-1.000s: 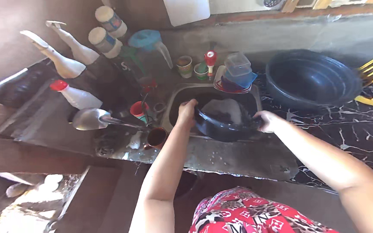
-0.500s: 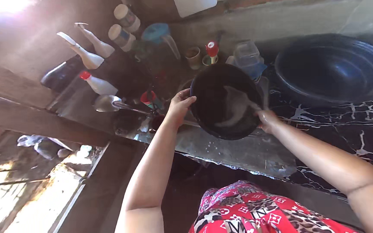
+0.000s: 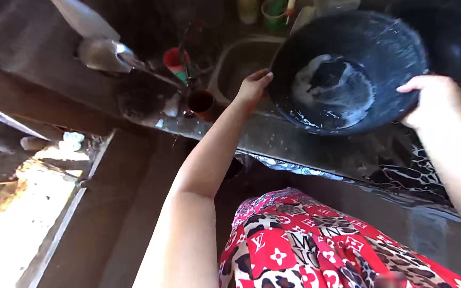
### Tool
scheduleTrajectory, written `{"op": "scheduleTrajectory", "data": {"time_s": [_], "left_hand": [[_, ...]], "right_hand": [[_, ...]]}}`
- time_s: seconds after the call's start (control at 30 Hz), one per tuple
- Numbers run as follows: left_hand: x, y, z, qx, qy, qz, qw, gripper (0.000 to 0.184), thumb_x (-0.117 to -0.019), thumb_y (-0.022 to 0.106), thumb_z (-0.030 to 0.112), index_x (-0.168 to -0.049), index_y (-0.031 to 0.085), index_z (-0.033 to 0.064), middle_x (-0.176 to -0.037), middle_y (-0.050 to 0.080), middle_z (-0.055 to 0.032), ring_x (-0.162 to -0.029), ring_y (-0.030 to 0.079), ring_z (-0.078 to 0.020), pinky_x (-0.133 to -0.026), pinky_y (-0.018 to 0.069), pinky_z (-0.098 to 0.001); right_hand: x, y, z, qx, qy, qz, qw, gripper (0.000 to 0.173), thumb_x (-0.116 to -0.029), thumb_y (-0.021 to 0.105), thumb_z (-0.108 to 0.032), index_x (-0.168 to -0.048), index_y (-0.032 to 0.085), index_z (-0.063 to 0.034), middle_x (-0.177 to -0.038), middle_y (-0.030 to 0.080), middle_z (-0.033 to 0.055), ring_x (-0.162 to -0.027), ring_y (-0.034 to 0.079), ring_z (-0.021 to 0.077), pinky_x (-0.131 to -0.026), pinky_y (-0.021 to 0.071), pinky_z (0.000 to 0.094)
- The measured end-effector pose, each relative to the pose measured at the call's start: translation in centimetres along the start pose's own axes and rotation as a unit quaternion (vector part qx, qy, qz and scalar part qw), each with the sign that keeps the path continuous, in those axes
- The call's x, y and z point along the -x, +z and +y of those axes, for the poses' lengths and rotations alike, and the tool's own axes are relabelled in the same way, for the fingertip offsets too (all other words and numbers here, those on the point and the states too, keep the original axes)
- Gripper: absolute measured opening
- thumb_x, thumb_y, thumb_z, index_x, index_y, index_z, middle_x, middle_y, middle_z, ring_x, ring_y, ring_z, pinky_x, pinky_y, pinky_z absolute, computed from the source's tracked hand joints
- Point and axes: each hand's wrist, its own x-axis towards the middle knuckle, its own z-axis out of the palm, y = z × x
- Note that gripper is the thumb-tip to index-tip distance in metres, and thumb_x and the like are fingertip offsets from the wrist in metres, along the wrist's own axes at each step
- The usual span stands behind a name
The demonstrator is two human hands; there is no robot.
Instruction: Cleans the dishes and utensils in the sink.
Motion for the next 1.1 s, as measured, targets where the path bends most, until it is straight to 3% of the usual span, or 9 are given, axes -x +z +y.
{"op": "scheduleTrajectory", "data": {"time_s": [0.07, 0.17, 0.27, 0.37, 0.43, 0.57, 0.67, 0.83, 1.1], "left_hand": [[0.7, -0.6, -0.6, -0.053, 0.037, 0.003, 0.998, 0.048, -0.1088, 0.050, 0.027, -0.152, 0.045, 0.0057, -0.141, 0.059, -0.0165, -0.122, 0.061, -0.0242, -0.100, 0.0517, -0.0425], [4.0, -2.5, -2.3, -0.152, 0.140, -0.005, 0.978, 0.042, -0.1070, 0.052, 0.019, -0.145, 0.052, 0.0014, -0.139, 0.060, -0.0176, -0.122, 0.062, -0.0214, -0.102, 0.0508, -0.0373], [8.7, -5.6, -5.4, -0.212, 0.267, 0.000, 0.940, 0.032, -0.1034, 0.055, 0.014, -0.131, 0.064, -0.0009, -0.124, 0.067, -0.0172, -0.110, 0.067, -0.0177, -0.094, 0.0555, -0.0312], [12.8, -9.8, -10.3, -0.248, 0.323, 0.038, 0.912, 0.025, -0.1006, 0.055, 0.009, -0.116, 0.071, -0.0018, -0.108, 0.071, -0.0153, -0.092, 0.069, -0.0153, -0.083, 0.0576, -0.0300], [15.2, -12.6, -14.2, -0.266, 0.291, 0.091, 0.915, 0.025, -0.1000, 0.055, 0.009, -0.113, 0.073, -0.0016, -0.105, 0.072, -0.0157, -0.092, 0.068, -0.0172, -0.083, 0.0571, -0.0326], [19.9, -16.9, -21.8, -0.238, 0.103, 0.193, 0.946, 0.030, -0.1043, 0.051, 0.014, -0.125, 0.066, -0.0016, -0.120, 0.067, -0.0183, -0.109, 0.066, -0.0237, -0.096, 0.0549, -0.0423], [22.5, -18.5, -26.8, -0.231, 0.003, 0.245, 0.942, 0.033, -0.1043, 0.050, 0.016, -0.126, 0.066, -0.0020, -0.121, 0.068, -0.0201, -0.109, 0.067, -0.0264, -0.097, 0.0534, -0.0452], [26.1, -18.8, -31.1, -0.287, -0.115, 0.204, 0.929, 0.033, -0.1051, 0.047, 0.015, -0.127, 0.067, -0.0005, -0.125, 0.068, -0.0206, -0.119, 0.064, -0.0294, -0.106, 0.0483, -0.0456], [28.5, -19.7, -34.8, -0.286, -0.258, 0.214, 0.898, 0.032, -0.1072, 0.048, 0.017, -0.130, 0.066, 0.0030, -0.127, 0.068, -0.0204, -0.122, 0.063, -0.0335, -0.108, 0.0455, -0.0536]], "right_hand": [[0.8, 0.0, -0.5, -0.021, -0.010, 0.011, 1.000, 0.045, -0.0880, 0.059, -0.006, -0.132, 0.053, -0.0140, -0.120, 0.065, 0.0070, -0.104, 0.069, 0.0195, -0.082, 0.0616, 0.0449], [0.6, -0.4, -0.4, -0.038, 0.000, 0.010, 0.999, 0.043, -0.0925, 0.055, -0.010, -0.135, 0.049, -0.0167, -0.126, 0.062, 0.0054, -0.111, 0.067, 0.0189, -0.087, 0.0610, 0.0459], [-0.3, -1.1, 0.1, -0.081, -0.008, -0.003, 0.997, 0.043, -0.0938, 0.056, -0.012, -0.136, 0.049, -0.0165, -0.129, 0.062, 0.0054, -0.116, 0.065, 0.0192, -0.093, 0.0591, 0.0451], [-0.4, -1.0, 0.3, -0.118, -0.023, 0.011, 0.993, 0.040, -0.0962, 0.055, -0.010, -0.135, 0.048, -0.0136, -0.125, 0.063, 0.0075, -0.112, 0.066, 0.0197, -0.091, 0.0597, 0.0428], [-1.0, -1.2, 0.4, -0.150, -0.015, 0.019, 0.988, 0.041, -0.0970, 0.056, -0.011, -0.136, 0.046, -0.0120, -0.126, 0.062, 0.0095, -0.113, 0.067, 0.0206, -0.092, 0.0598, 0.0423], [-1.8, -1.1, 0.8, -0.191, -0.010, 0.037, 0.981, 0.038, -0.0977, 0.057, -0.013, -0.134, 0.045, -0.0119, -0.120, 0.061, 0.0080, -0.107, 0.067, 0.0162, -0.088, 0.0599, 0.0349], [-1.4, -0.5, 0.7, -0.207, -0.031, 0.022, 0.978, 0.034, -0.0955, 0.057, -0.006, -0.128, 0.047, -0.0113, -0.116, 0.061, 0.0082, -0.106, 0.066, 0.0156, -0.088, 0.0592, 0.0348], [-0.7, 0.1, -0.2, -0.169, -0.037, 0.027, 0.985, 0.026, -0.0928, 0.059, -0.005, -0.115, 0.050, -0.0143, -0.102, 0.061, 0.0036, -0.090, 0.067, 0.0090, -0.078, 0.0588, 0.0256], [0.3, 1.4, -1.9, -0.097, -0.025, 0.059, 0.993, 0.024, -0.0923, 0.062, -0.008, -0.111, 0.050, -0.0171, -0.093, 0.059, 0.0005, -0.076, 0.063, 0.0054, -0.069, 0.0561, 0.0211]]}}
